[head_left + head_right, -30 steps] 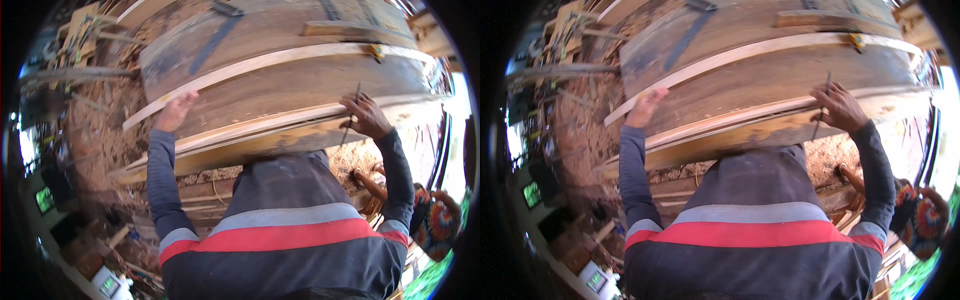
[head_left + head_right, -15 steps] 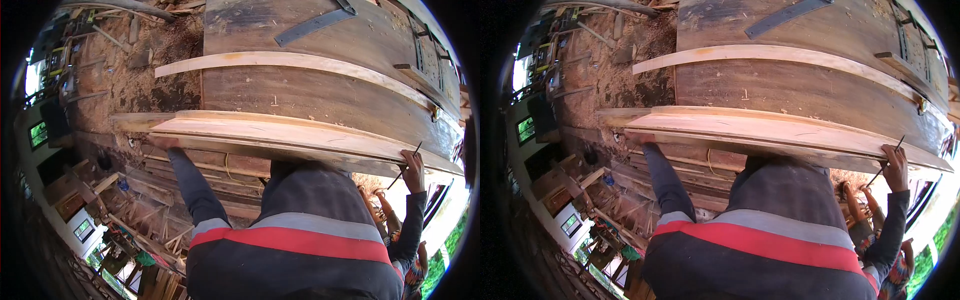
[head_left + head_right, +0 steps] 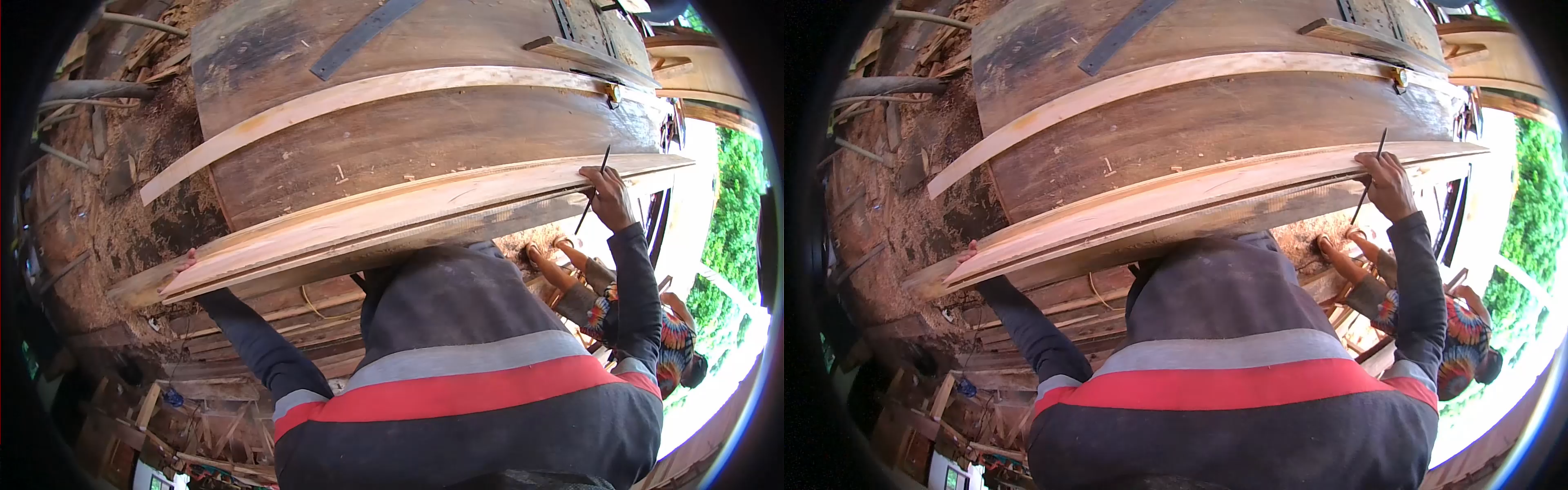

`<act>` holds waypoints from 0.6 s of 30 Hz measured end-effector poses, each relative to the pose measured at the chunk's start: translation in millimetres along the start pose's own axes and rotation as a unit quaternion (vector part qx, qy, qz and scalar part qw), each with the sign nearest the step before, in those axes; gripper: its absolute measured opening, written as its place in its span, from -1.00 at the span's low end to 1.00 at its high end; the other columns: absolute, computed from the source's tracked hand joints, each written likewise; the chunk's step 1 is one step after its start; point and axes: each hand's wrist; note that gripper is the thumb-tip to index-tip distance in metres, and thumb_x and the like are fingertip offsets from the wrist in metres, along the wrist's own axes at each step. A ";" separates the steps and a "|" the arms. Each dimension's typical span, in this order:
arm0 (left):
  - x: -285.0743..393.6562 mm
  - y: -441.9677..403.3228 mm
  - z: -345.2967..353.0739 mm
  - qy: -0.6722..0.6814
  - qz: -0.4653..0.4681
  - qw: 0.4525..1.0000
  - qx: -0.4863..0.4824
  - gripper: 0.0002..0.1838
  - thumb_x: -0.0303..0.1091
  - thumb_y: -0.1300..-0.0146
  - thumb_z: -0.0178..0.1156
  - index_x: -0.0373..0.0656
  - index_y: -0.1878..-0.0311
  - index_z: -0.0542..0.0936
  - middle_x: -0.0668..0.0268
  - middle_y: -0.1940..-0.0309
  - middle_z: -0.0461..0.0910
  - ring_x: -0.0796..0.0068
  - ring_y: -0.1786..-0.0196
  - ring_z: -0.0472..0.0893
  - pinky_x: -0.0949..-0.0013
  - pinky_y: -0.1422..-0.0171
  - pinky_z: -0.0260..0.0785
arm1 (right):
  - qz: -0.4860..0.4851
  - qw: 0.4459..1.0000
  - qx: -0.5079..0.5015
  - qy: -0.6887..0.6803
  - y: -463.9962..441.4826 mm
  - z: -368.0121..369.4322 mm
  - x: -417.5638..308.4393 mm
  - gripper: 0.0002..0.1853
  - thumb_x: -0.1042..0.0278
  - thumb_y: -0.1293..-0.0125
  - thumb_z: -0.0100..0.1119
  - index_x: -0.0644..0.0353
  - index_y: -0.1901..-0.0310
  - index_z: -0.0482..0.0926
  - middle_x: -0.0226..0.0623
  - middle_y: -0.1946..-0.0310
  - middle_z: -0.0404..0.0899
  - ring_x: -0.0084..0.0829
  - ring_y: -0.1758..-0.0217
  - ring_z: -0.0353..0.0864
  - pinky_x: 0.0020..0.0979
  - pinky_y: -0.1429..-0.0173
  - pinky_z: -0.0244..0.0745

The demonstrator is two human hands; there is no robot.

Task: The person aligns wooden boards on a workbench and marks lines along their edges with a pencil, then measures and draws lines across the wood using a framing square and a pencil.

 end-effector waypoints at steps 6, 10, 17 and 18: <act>6.0 -18.5 -18.4 0.080 -0.002 0.993 -0.088 -0.06 0.53 -0.23 -0.35 -0.28 0.18 0.60 -0.10 0.26 0.64 -0.13 0.09 0.68 -0.24 -0.42 0.32 | -0.018 1.000 0.010 0.009 0.7 3.0 3.0 -0.58 0.73 -0.04 0.18 0.18 0.02 0.61 -0.18 0.06 0.70 -0.08 -0.05 0.63 -0.14 -0.17 0.52; 8.9 -25.0 -8.0 0.184 -0.031 0.968 -0.167 0.42 0.89 0.09 -0.60 -0.46 0.19 0.70 -0.32 0.16 0.67 -0.31 -0.03 0.67 -0.29 -0.48 0.21 | -0.012 1.000 0.018 -0.002 -0.2 2.6 2.0 -0.55 0.76 -0.01 0.13 0.19 0.02 0.61 -0.15 0.09 0.70 -0.06 -0.03 0.63 -0.13 -0.16 0.52; 4.6 -29.3 -10.8 0.155 0.029 0.979 -0.127 0.37 0.85 0.01 -0.63 -0.42 0.26 0.71 -0.25 0.24 0.69 -0.20 0.11 0.70 -0.20 -0.24 0.43 | -0.005 1.000 0.009 0.005 -3.0 2.0 2.0 -0.51 0.79 0.04 0.07 0.19 0.02 0.61 -0.12 0.14 0.68 -0.03 0.00 0.62 -0.11 -0.13 0.51; 7.8 -31.2 -10.2 0.146 0.009 0.979 -0.140 0.36 0.83 -0.02 -0.65 -0.41 0.26 0.71 -0.22 0.25 0.70 -0.19 0.12 0.70 -0.18 -0.19 0.45 | 0.000 1.000 0.007 0.007 -3.1 2.2 1.8 -0.50 0.79 0.05 0.06 0.18 0.02 0.62 -0.12 0.12 0.69 -0.04 -0.01 0.62 -0.11 -0.14 0.52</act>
Point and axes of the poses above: each hand's wrist, its own y-axis away from the middle knuckle, its own z-axis out of the palm, x = y × z
